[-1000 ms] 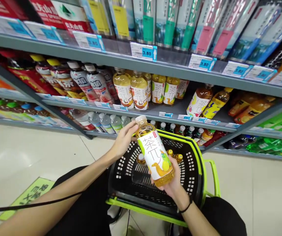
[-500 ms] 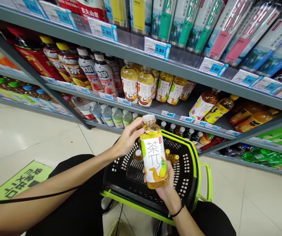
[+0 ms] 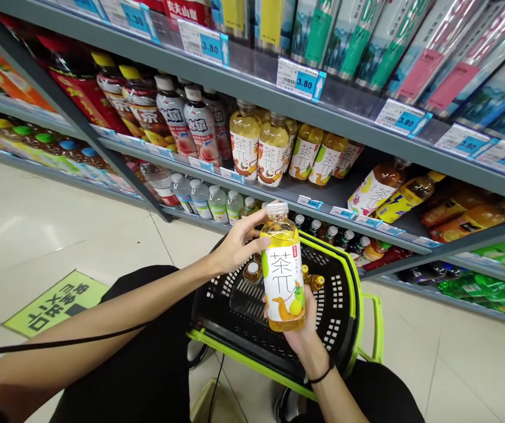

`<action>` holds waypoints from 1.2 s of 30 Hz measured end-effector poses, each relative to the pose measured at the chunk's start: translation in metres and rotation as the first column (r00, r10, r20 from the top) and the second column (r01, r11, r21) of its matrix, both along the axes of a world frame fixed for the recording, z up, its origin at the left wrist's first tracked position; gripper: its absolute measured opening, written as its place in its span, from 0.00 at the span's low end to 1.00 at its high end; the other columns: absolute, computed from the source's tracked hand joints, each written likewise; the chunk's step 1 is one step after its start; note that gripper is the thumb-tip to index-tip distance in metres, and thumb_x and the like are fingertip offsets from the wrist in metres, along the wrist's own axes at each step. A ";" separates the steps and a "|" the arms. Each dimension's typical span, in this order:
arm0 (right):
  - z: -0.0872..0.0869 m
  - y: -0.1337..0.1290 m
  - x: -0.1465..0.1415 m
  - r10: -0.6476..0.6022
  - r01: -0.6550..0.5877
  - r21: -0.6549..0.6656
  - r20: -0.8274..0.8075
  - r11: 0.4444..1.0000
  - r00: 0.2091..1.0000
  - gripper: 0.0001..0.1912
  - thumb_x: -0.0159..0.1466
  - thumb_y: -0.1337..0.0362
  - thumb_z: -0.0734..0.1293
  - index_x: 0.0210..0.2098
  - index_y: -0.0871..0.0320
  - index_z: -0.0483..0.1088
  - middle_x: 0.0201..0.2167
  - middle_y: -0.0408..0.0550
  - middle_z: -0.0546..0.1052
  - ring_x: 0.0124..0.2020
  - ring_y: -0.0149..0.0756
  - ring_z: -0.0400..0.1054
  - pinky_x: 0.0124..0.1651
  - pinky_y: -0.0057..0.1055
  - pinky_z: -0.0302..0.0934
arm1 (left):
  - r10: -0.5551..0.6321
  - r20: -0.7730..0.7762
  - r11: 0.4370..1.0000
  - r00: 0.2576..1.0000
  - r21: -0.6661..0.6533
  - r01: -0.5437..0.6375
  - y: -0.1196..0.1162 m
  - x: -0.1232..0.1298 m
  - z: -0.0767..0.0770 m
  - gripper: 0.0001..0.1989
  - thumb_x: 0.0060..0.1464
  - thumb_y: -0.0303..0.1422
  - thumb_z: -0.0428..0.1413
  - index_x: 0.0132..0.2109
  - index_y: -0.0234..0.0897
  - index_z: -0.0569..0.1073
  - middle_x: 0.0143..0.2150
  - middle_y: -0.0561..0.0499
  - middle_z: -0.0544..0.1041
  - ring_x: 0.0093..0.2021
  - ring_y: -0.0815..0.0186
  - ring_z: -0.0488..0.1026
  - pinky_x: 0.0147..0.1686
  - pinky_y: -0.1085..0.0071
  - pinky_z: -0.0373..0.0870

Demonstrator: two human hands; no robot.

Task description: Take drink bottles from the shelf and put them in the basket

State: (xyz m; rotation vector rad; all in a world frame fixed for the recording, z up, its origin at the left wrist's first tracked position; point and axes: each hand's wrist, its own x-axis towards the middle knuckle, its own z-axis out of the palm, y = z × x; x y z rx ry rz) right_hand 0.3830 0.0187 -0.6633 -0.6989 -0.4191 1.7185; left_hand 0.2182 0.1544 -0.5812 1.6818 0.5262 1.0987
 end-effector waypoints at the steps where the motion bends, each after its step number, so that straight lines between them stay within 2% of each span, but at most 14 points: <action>1: 0.000 0.000 -0.001 -0.014 0.014 -0.001 -0.001 1.000 1.000 0.26 0.63 0.42 0.69 0.45 0.58 0.78 0.38 0.56 0.82 0.36 0.47 0.74 0.31 0.38 0.69 | 0.007 -0.014 1.000 1.000 0.010 -0.007 0.000 -0.001 0.001 0.36 0.58 0.42 0.60 0.71 0.39 0.65 0.68 0.38 0.70 0.55 0.49 0.75 0.45 0.60 0.77; 6: -0.001 0.001 -0.005 -0.052 0.053 -0.011 0.030 0.999 0.998 0.25 0.63 0.41 0.66 0.44 0.56 0.79 0.38 0.54 0.81 0.34 0.45 0.73 0.29 0.37 0.68 | 0.036 -0.033 0.999 0.999 0.035 -0.035 -0.002 -0.002 0.007 0.37 0.57 0.42 0.61 0.71 0.37 0.65 0.66 0.37 0.72 0.51 0.53 0.76 0.41 0.65 0.77; 13: -0.002 0.000 -0.002 -0.063 0.064 -0.017 0.051 0.998 0.997 0.24 0.60 0.42 0.68 0.42 0.55 0.77 0.38 0.53 0.81 0.34 0.46 0.73 0.28 0.37 0.66 | 0.047 -0.070 0.999 0.996 0.020 -0.046 -0.005 -0.002 0.009 0.41 0.54 0.41 0.64 0.72 0.38 0.63 0.66 0.38 0.72 0.44 0.58 0.77 0.37 0.68 0.77; 17: -0.005 0.000 0.003 0.002 -0.002 -0.012 0.029 1.000 1.000 0.25 0.61 0.41 0.69 0.45 0.55 0.77 0.41 0.53 0.81 0.36 0.46 0.73 0.32 0.39 0.67 | 0.057 -0.087 0.998 0.995 0.002 -0.057 -0.006 -0.003 0.009 0.42 0.54 0.41 0.64 0.72 0.39 0.62 0.67 0.39 0.71 0.45 0.58 0.77 0.38 0.67 0.77; 20: -0.005 0.000 0.004 0.006 -0.006 -0.019 0.018 1.000 1.000 0.26 0.60 0.42 0.70 0.46 0.55 0.77 0.42 0.54 0.81 0.36 0.46 0.73 0.33 0.39 0.68 | 0.069 -0.099 0.997 0.993 -0.027 -0.072 -0.006 -0.003 0.008 0.41 0.53 0.41 0.65 0.72 0.40 0.63 0.67 0.40 0.71 0.48 0.57 0.77 0.40 0.66 0.76; 25: 0.002 -0.001 0.002 0.026 -0.027 -0.026 -0.031 0.999 0.999 0.26 0.63 0.42 0.69 0.47 0.57 0.78 0.43 0.55 0.81 0.37 0.45 0.74 0.30 0.35 0.68 | 0.087 0.005 0.988 0.996 -0.129 -0.086 -0.001 0.002 0.005 0.38 0.50 0.41 0.67 0.67 0.37 0.69 0.61 0.40 0.77 0.54 0.54 0.75 0.40 0.68 0.74; 27: 0.007 -0.003 0.001 0.112 -0.113 -0.018 -0.065 0.993 0.992 0.32 0.65 0.39 0.65 0.50 0.61 0.77 0.40 0.59 0.81 0.32 0.43 0.73 0.23 0.31 0.65 | 0.170 0.040 0.971 0.985 -0.177 -0.160 0.004 0.006 0.003 0.35 0.47 0.41 0.69 0.62 0.34 0.73 0.55 0.40 0.79 0.53 0.54 0.75 0.43 0.66 0.73; 29: 0.014 -0.004 0.001 0.245 -0.244 0.020 -0.110 0.970 0.963 0.40 0.65 0.34 0.60 0.55 0.65 0.75 0.35 0.60 0.80 0.25 0.40 0.71 0.15 0.26 0.56 | 0.261 0.057 0.939 0.964 -0.245 -0.239 0.008 0.009 0.001 0.33 0.44 0.42 0.70 0.56 0.32 0.76 0.51 0.41 0.80 0.49 0.56 0.76 0.47 0.64 0.72; 31: 0.023 -0.005 0.000 0.344 -0.337 0.068 -0.158 0.939 0.926 0.44 0.64 0.33 0.59 0.59 0.66 0.73 0.33 0.60 0.80 0.22 0.39 0.70 0.11 0.23 0.49 | 0.303 0.074 0.903 0.950 -0.341 -0.261 0.011 0.011 0.002 0.31 0.43 0.43 0.70 0.53 0.32 0.77 0.49 0.42 0.81 0.47 0.57 0.77 0.47 0.64 0.71; 33: 0.032 -0.005 -0.002 0.355 -0.343 0.093 -0.197 0.935 0.914 0.44 0.63 0.34 0.61 0.61 0.65 0.71 0.33 0.57 0.79 0.22 0.38 0.70 0.12 0.23 0.51 | 0.318 0.075 0.862 0.945 -0.437 -0.255 0.013 0.010 0.005 0.30 0.44 0.44 0.69 0.52 0.34 0.77 0.47 0.43 0.82 0.45 0.58 0.77 0.43 0.65 0.71; 36: 0.042 -0.005 -0.004 0.268 -0.255 0.092 -0.197 0.963 0.943 0.43 0.61 0.37 0.65 0.60 0.68 0.72 0.31 0.52 0.76 0.22 0.36 0.68 0.15 0.25 0.57 | 0.311 0.048 0.799 0.949 -0.554 -0.234 0.013 0.009 0.008 0.27 0.45 0.45 0.68 0.51 0.38 0.78 0.47 0.46 0.82 0.44 0.59 0.76 0.37 0.68 0.68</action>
